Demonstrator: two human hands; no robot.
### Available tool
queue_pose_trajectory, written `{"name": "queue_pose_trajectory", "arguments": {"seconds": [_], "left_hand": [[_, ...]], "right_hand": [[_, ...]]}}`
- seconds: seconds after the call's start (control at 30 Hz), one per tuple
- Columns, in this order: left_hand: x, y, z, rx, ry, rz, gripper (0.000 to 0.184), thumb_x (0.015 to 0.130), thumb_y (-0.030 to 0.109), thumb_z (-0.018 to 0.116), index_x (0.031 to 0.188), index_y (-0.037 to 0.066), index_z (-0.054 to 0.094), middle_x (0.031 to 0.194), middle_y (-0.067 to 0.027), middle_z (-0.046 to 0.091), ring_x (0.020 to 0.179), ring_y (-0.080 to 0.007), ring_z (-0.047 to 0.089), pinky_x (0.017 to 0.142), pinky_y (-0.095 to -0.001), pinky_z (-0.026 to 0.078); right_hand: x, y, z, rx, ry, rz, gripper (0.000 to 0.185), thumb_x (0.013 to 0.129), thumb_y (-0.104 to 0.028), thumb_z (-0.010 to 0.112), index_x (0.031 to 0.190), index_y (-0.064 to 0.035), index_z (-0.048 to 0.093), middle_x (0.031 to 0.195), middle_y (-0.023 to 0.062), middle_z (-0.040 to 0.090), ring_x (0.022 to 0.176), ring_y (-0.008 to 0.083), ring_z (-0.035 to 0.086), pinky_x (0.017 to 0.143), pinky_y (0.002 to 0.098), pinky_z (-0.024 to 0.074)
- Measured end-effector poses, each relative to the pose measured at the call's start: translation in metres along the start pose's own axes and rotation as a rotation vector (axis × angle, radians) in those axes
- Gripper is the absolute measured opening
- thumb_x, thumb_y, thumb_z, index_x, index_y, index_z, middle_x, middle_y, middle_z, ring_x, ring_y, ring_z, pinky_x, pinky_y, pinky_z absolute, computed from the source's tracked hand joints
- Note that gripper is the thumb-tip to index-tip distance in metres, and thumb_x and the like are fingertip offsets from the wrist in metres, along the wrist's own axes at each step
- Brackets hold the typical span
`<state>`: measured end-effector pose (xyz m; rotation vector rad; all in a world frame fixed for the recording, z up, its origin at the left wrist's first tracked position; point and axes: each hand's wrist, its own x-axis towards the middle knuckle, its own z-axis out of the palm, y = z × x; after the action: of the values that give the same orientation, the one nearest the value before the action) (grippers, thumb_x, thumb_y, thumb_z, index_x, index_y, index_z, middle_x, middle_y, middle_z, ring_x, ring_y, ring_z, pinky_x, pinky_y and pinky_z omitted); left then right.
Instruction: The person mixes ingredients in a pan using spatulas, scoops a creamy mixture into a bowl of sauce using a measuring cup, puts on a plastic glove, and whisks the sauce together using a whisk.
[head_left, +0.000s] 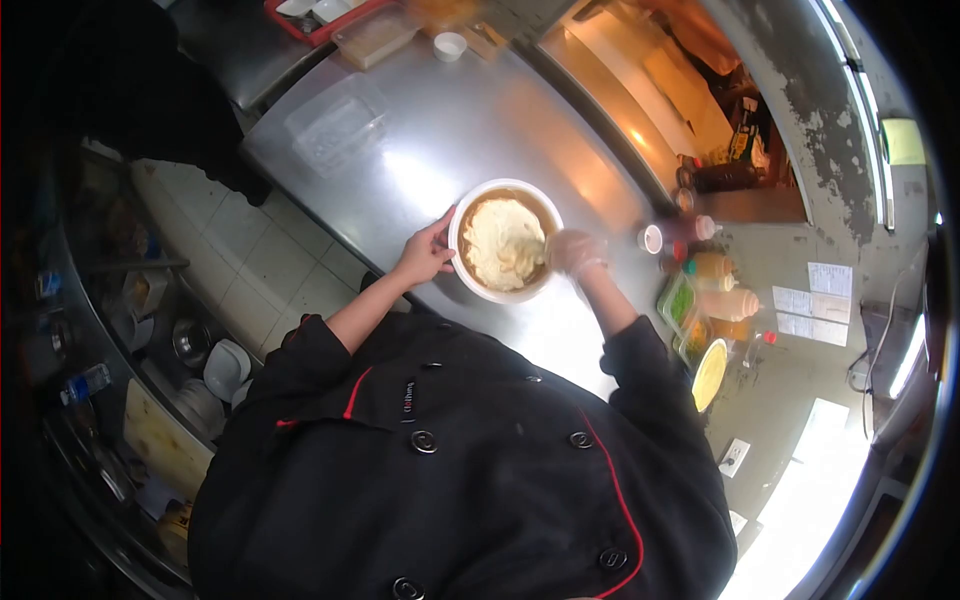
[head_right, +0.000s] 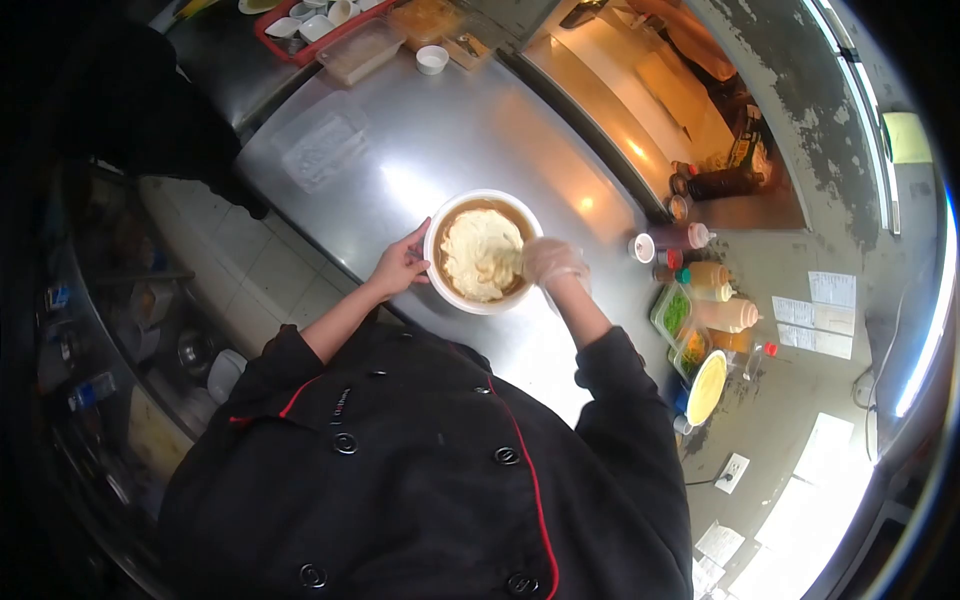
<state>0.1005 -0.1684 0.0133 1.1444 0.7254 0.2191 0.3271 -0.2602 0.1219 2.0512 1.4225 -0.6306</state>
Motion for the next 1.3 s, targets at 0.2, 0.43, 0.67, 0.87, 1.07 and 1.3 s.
{"name": "queue_pose_trajectory", "arguments": {"seconds": [0.2, 0.43, 0.67, 0.87, 1.07, 1.3], "left_hand": [[0.003, -0.003, -0.002, -0.028, -0.012, 0.002, 0.077, 0.079, -0.011, 0.054, 0.139, 0.03, 0.027, 0.088, -0.0013, 0.041, 0.07, -0.0074, 0.052, 0.066, -0.0245, 0.057], [0.003, -0.003, -0.002, -0.033, -0.011, 0.005, 0.077, 0.079, -0.011, 0.054, 0.139, 0.029, 0.027, 0.092, -0.0029, 0.042, 0.071, -0.0073, 0.053, 0.066, -0.0247, 0.057], [0.002, -0.003, 0.0, 0.018, 0.016, 0.019, 0.078, 0.078, -0.011, 0.055, 0.139, 0.028, 0.027, 0.093, -0.0034, 0.042, 0.071, -0.008, 0.053, 0.065, -0.0246, 0.057], [0.005, -0.007, -0.002, 0.03, 0.012, 0.034, 0.077, 0.078, -0.011, 0.055, 0.138, 0.028, 0.028, 0.091, -0.0036, 0.044, 0.07, -0.0081, 0.053, 0.065, -0.0253, 0.057], [0.003, -0.005, 0.0, 0.043, 0.03, 0.038, 0.077, 0.078, -0.01, 0.055, 0.138, 0.028, 0.027, 0.091, -0.0034, 0.044, 0.07, -0.0081, 0.053, 0.065, -0.0258, 0.057], [0.004, -0.007, 0.0, 0.021, 0.011, 0.027, 0.076, 0.08, -0.012, 0.052, 0.139, 0.03, 0.027, 0.093, -0.0018, 0.038, 0.072, -0.0067, 0.052, 0.069, -0.0239, 0.056]], "right_hand": [[0.014, -0.013, 0.036, 0.019, 0.002, -0.012, 0.026, 0.084, -0.021, 0.048, 0.092, -0.0061, 0.067, 0.093, 0.0147, 0.065, 0.086, 0.0292, 0.064, 0.071, 0.0395, 0.0505], [0.005, -0.013, 0.002, 0.052, 0.018, 0.083, 0.025, 0.083, -0.018, 0.047, 0.091, -0.0062, 0.068, 0.091, 0.0128, 0.066, 0.084, 0.0267, 0.064, 0.071, 0.0386, 0.0507], [-0.027, -0.017, -0.024, -0.235, 0.058, -0.219, 0.016, 0.077, -0.014, 0.053, 0.08, -0.0073, 0.068, 0.076, 0.0091, 0.066, 0.072, 0.0236, 0.065, 0.061, 0.0343, 0.051], [0.017, -0.035, -0.008, -0.655, 0.56, -0.466, 0.009, 0.074, -0.014, 0.056, 0.072, -0.0068, 0.062, 0.065, 0.0065, 0.062, 0.057, 0.0213, 0.062, 0.048, 0.0311, 0.0458], [0.05, 0.009, -0.002, -0.453, 0.602, -0.278, 0.009, 0.076, -0.015, 0.056, 0.081, -0.0086, 0.061, 0.073, 0.0068, 0.062, 0.062, 0.0195, 0.062, 0.052, 0.0314, 0.0476], [-0.015, -0.024, 0.02, -0.454, 0.04, -0.065, 0.016, 0.08, -0.017, 0.056, 0.086, -0.0092, 0.069, 0.085, 0.009, 0.067, 0.081, 0.0212, 0.065, 0.063, 0.0367, 0.0504]]}}
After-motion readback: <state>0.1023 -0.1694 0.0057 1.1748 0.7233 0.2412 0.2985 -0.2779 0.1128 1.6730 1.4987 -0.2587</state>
